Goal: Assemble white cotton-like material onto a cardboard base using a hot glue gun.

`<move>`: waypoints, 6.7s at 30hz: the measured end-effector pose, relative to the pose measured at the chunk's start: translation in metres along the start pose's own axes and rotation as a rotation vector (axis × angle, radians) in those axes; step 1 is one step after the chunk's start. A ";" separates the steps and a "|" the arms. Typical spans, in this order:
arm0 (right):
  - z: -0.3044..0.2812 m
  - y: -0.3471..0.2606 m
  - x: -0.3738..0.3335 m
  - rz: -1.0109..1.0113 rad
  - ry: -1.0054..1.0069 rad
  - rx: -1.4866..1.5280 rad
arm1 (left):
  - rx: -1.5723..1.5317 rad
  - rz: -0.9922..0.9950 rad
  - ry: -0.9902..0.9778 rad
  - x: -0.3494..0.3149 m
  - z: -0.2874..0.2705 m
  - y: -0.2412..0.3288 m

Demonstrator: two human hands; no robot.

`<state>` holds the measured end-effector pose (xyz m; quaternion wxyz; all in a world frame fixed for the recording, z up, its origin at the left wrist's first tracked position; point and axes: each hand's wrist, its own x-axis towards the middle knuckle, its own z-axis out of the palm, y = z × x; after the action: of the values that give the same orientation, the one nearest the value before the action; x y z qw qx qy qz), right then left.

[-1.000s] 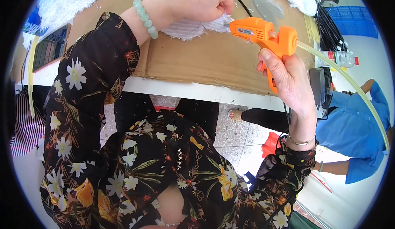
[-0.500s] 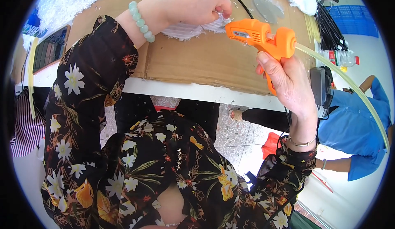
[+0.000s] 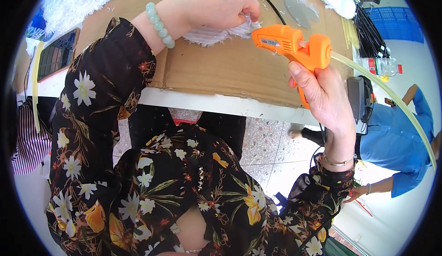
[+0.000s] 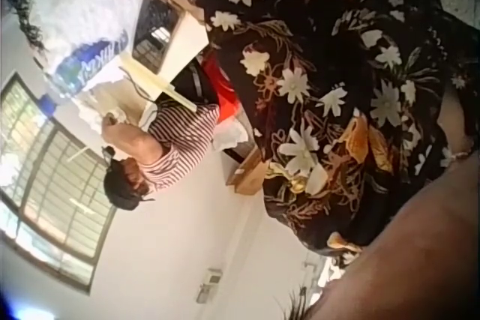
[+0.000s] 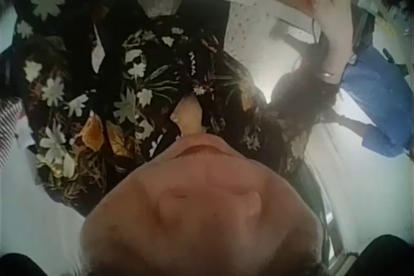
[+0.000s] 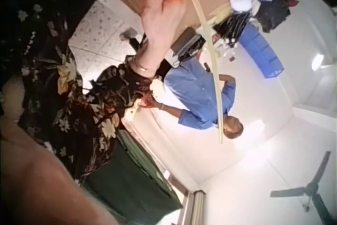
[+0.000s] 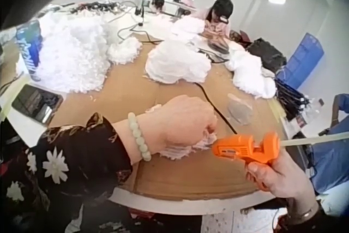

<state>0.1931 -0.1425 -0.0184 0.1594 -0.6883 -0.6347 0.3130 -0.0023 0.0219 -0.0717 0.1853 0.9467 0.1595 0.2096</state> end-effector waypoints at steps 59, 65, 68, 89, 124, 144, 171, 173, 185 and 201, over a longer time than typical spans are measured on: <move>-0.006 -0.001 -0.009 -0.095 0.104 0.281 | -0.079 -0.006 0.013 -0.001 0.002 -0.015; -0.002 0.027 -0.019 -0.099 0.274 0.577 | -0.074 -0.017 0.080 0.011 0.021 -0.021; 0.003 0.055 -0.012 -0.117 0.295 0.857 | -0.125 -0.038 0.106 0.020 0.020 -0.023; 0.045 0.068 -0.005 -0.205 0.341 1.383 | 0.511 0.340 -0.162 0.029 0.013 0.005; 0.046 0.060 -0.002 -0.206 0.324 1.246 | 0.607 0.225 0.003 -0.006 0.013 0.020; 0.048 0.061 -0.001 -0.177 0.339 1.234 | -0.180 -0.433 0.047 -0.005 0.011 -0.039; 0.051 0.058 0.003 -0.137 0.361 1.256 | 0.048 -0.187 -0.032 0.004 0.016 -0.028; 0.051 0.058 0.003 -0.132 0.372 1.258 | 0.042 -0.125 -0.051 0.003 0.012 -0.032; 0.049 0.063 0.005 -0.113 0.387 1.261 | 0.236 -0.174 0.202 -0.023 0.007 -0.010; 0.045 0.055 0.001 -0.123 0.357 1.216 | 0.544 0.202 0.239 -0.016 0.026 -0.005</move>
<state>0.2071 -0.1571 -0.0860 0.6428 -0.4787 -0.3453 0.4883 -0.0054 0.0128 -0.1007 -0.1165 0.9413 0.1357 0.2863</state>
